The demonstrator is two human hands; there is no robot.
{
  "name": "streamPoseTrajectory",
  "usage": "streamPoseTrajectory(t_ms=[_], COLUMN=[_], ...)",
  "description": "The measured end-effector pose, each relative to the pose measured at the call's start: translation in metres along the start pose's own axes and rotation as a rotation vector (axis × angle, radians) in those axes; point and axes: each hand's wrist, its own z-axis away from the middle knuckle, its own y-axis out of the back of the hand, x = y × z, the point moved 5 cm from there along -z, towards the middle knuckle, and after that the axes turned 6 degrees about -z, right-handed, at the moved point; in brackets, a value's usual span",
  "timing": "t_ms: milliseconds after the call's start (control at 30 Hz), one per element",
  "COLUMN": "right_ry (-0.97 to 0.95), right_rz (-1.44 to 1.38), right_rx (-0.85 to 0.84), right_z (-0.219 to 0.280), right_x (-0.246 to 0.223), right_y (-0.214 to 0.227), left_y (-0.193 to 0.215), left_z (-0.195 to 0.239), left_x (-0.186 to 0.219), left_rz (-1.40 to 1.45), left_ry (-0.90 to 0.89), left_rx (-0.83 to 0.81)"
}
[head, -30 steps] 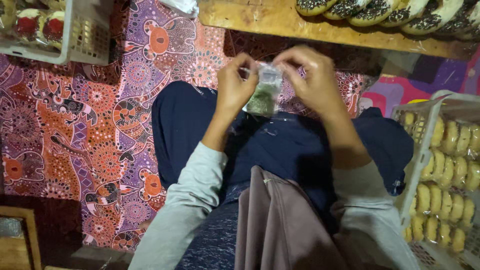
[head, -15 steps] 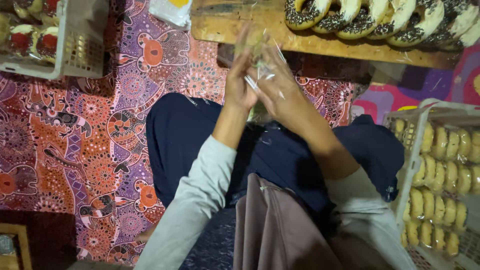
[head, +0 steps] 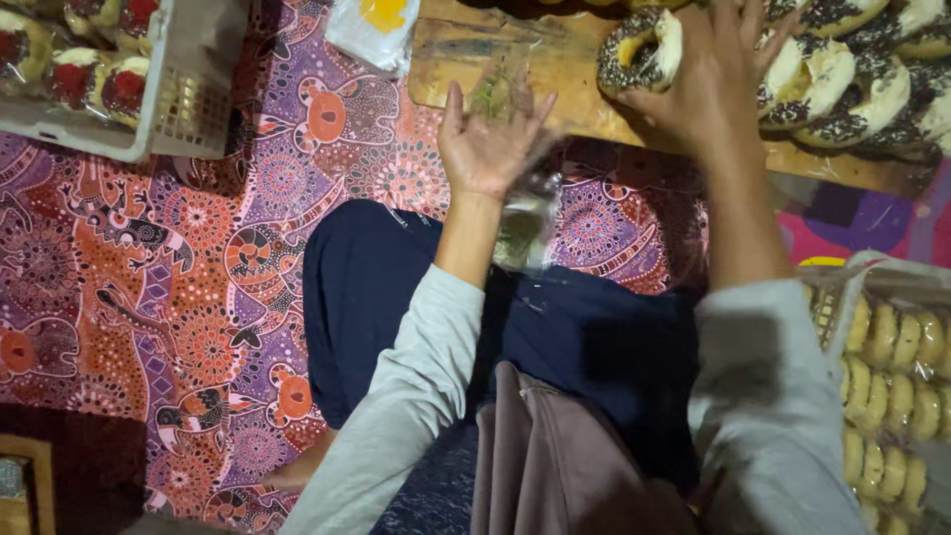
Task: The person sits on the floor and repeatedly picks up ring-shaped pastries from a wooden board, places them into clear plastic bags, and sets the packaged items into a white basket. The person handles the pastries one at a time throughout the clip.
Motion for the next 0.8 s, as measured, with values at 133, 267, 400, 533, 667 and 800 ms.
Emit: streamPoseTrajectory(t_ms=[133,267,400,533,667,800], right_ry=[-0.279,-0.255,-0.242,-0.176,-0.155,-0.18], right_rz=[-0.326,-0.939,-0.499,-0.6,-0.512,-0.404], right_rx=[0.01,0.042,0.163,0.18,0.296,0.303], right_z=[0.051,0.095,0.082,0.089,0.09,0.077], right_x=[-0.023,-0.078,-0.108,-0.125,-0.129,-0.122], right_y=[0.02,0.028,0.011,0.011,0.005,0.0], left_y=[0.012,0.013,-0.006,-0.023,-0.011,-0.008], left_z=[-0.009,-0.006,0.009,0.022,0.039,0.065], left_x=[0.003,-0.001,-0.033,-0.033,-0.051,-0.081], left_rz=[0.054,0.086,-0.109,-0.172,-0.217,-0.62], left_ry=[-0.012,-0.071,-0.163,-0.228,-0.109,-0.078], left_rx=[0.001,-0.075,-0.252,-0.283,-0.301,-0.093])
